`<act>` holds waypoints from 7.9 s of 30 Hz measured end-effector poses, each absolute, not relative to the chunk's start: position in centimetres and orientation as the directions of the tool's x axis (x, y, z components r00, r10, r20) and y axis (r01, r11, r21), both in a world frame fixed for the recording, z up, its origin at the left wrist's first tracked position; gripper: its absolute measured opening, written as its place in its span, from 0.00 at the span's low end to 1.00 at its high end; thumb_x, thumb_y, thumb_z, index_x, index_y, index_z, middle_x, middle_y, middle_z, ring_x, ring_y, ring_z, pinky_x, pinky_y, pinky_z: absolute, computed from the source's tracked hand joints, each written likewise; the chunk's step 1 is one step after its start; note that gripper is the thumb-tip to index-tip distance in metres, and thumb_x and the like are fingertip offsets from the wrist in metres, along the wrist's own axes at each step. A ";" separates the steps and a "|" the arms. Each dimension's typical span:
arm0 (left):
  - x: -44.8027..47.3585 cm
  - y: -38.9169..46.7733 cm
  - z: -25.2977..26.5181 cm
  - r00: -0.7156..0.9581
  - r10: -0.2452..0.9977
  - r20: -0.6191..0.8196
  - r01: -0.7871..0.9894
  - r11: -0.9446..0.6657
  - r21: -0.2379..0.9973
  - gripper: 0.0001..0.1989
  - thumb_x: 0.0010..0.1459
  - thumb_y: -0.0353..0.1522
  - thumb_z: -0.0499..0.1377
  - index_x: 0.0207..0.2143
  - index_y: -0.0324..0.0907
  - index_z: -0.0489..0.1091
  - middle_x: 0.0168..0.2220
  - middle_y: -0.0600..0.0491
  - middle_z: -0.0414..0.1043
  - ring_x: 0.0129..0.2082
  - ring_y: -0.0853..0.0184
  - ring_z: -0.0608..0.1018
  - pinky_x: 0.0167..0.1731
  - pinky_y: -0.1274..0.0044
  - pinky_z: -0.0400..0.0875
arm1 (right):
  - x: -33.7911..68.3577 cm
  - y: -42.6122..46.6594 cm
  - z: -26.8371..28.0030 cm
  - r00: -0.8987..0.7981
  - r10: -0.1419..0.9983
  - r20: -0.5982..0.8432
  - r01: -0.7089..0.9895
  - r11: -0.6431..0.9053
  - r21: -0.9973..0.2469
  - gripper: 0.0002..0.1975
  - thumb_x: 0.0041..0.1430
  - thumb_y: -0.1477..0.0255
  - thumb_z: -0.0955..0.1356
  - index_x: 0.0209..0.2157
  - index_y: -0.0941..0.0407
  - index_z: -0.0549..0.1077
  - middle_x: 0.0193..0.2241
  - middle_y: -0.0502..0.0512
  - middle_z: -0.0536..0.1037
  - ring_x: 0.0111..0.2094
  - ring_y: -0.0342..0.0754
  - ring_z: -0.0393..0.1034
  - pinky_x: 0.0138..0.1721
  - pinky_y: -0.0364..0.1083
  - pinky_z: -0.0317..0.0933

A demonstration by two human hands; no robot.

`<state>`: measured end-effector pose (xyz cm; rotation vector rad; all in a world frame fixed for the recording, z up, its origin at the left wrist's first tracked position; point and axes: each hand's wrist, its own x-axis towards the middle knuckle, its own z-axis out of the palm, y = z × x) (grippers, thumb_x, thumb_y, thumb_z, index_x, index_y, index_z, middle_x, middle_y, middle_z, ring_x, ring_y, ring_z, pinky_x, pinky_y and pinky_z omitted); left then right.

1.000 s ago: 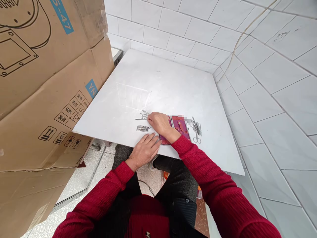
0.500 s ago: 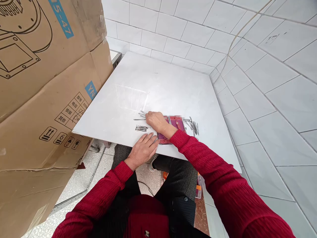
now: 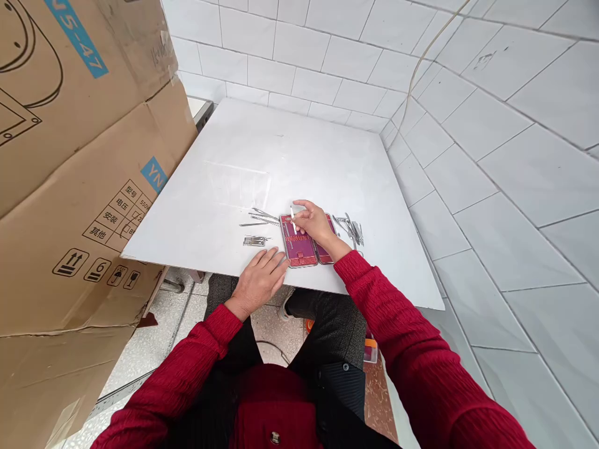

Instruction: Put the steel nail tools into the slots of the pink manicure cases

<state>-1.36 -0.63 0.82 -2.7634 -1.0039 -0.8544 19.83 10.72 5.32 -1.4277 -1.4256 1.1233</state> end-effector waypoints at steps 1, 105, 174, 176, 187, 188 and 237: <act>-1.3 -0.6 0.8 0.631 0.569 0.527 0.615 -0.781 0.108 0.18 0.70 0.29 0.53 0.59 0.40 0.71 0.58 0.44 0.75 0.63 0.55 0.72 0.63 0.60 0.68 | 20.0 10.6 5.2 -0.040 0.999 -0.037 0.256 -0.025 -0.966 0.27 0.52 0.73 0.70 0.55 0.56 0.70 0.20 0.40 0.73 0.17 0.40 0.63 0.21 0.40 0.60; -1.1 -0.8 0.2 0.608 0.548 0.574 0.636 -0.769 0.060 0.16 0.69 0.29 0.54 0.56 0.37 0.73 0.57 0.43 0.76 0.60 0.55 0.75 0.61 0.61 0.69 | 8.5 11.2 9.7 -0.549 0.819 -0.167 0.819 0.567 0.088 0.12 0.66 0.80 0.65 0.44 0.64 0.79 0.43 0.74 0.82 0.48 0.59 0.79 0.46 0.49 0.68; -1.1 -0.5 0.7 0.633 0.572 0.522 0.630 -0.772 0.082 0.19 0.70 0.28 0.53 0.60 0.40 0.69 0.59 0.45 0.75 0.64 0.55 0.72 0.63 0.60 0.68 | 20.9 9.7 4.8 -0.127 0.992 -0.020 0.300 0.019 -0.954 0.08 0.57 0.67 0.73 0.30 0.57 0.74 0.17 0.45 0.72 0.15 0.39 0.65 0.18 0.38 0.59; -1.1 -0.5 0.8 0.633 0.569 0.525 0.633 -0.770 0.072 0.18 0.70 0.28 0.53 0.59 0.40 0.70 0.59 0.45 0.75 0.63 0.54 0.73 0.63 0.60 0.68 | 20.9 9.9 4.7 -0.100 0.995 -0.006 0.243 0.019 -0.970 0.11 0.55 0.68 0.74 0.39 0.58 0.76 0.18 0.44 0.73 0.16 0.40 0.66 0.18 0.38 0.62; -1.0 -0.5 0.9 0.633 0.574 0.520 0.635 -0.769 0.076 0.18 0.70 0.28 0.53 0.59 0.39 0.70 0.59 0.44 0.75 0.64 0.55 0.72 0.63 0.60 0.67 | 20.9 10.4 3.8 -0.144 0.989 0.039 0.172 0.064 -0.983 0.27 0.61 0.67 0.70 0.61 0.58 0.71 0.20 0.44 0.75 0.18 0.42 0.68 0.20 0.41 0.66; -1.0 -0.5 0.9 0.633 0.575 0.518 0.635 -0.769 0.078 0.18 0.69 0.28 0.53 0.60 0.40 0.70 0.59 0.45 0.75 0.64 0.55 0.72 0.63 0.60 0.67 | 20.9 10.5 3.8 -0.141 0.989 0.038 0.175 0.062 -0.983 0.26 0.62 0.68 0.69 0.61 0.57 0.71 0.20 0.44 0.75 0.18 0.43 0.68 0.20 0.41 0.66; -1.0 -0.5 0.7 0.635 0.574 0.516 0.631 -0.771 0.081 0.20 0.69 0.28 0.53 0.62 0.41 0.69 0.59 0.44 0.75 0.65 0.55 0.72 0.64 0.60 0.66 | 18.7 6.9 6.6 -0.219 0.957 0.189 0.912 0.270 -0.309 0.19 0.70 0.78 0.59 0.53 0.58 0.78 0.51 0.61 0.76 0.46 0.52 0.71 0.41 0.46 0.61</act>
